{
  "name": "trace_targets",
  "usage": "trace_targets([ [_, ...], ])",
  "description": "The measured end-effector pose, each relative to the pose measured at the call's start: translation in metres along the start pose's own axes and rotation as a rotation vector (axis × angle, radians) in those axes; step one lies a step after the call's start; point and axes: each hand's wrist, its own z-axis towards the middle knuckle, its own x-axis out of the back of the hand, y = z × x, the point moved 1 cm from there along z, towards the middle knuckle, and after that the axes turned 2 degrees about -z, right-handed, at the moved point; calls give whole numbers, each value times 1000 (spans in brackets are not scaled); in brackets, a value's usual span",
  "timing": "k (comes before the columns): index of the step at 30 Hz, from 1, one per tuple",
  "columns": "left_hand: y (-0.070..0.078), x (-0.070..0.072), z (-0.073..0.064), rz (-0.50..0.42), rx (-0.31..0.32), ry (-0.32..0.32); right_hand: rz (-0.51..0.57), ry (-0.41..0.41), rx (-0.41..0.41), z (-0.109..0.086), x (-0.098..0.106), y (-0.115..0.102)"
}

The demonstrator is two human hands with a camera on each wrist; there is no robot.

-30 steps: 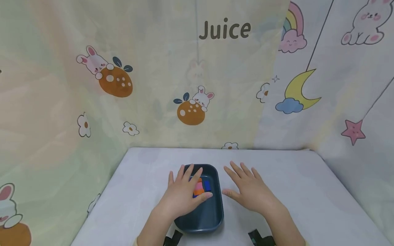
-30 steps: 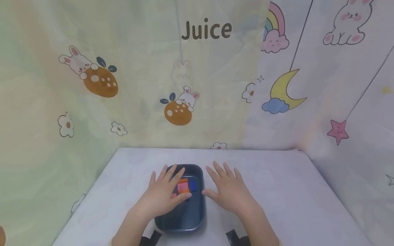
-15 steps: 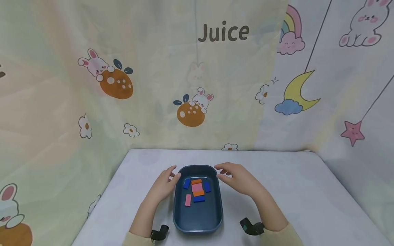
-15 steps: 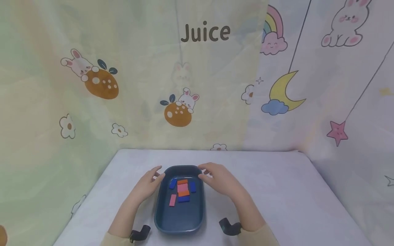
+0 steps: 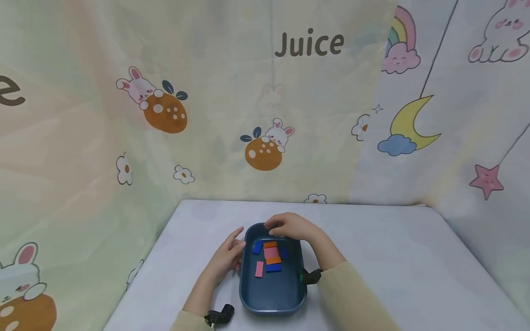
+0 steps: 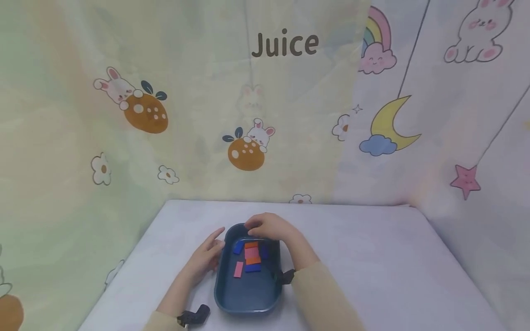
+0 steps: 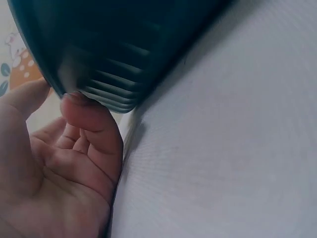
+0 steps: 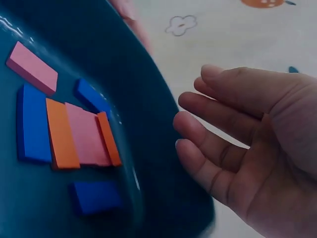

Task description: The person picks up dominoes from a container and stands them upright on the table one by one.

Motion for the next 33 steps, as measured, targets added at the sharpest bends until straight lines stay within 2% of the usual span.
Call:
trace_targets([
  [7, 1, 0, -2, -4, -33, -56, -2, -144, -23, 31, -18, -3],
  [10, 0, 1, -1, -6, -36, -67, -33, -160, -42, 39, -27, -3],
  [14, -1, 2, 0, -11, -39, -71, -128, -171, -76, 47, -38, 0],
  [17, -2, 3, 1, -14, -40, -73, -184, -178, -81, 50, -46, 2],
  [25, -1, 2, 2, -25, -33, -72, -250, -176, -80, 48, -51, 5],
  [33, 0, 1, 0, -25, -31, -79, -333, -175, -20, 44, -56, 5],
])
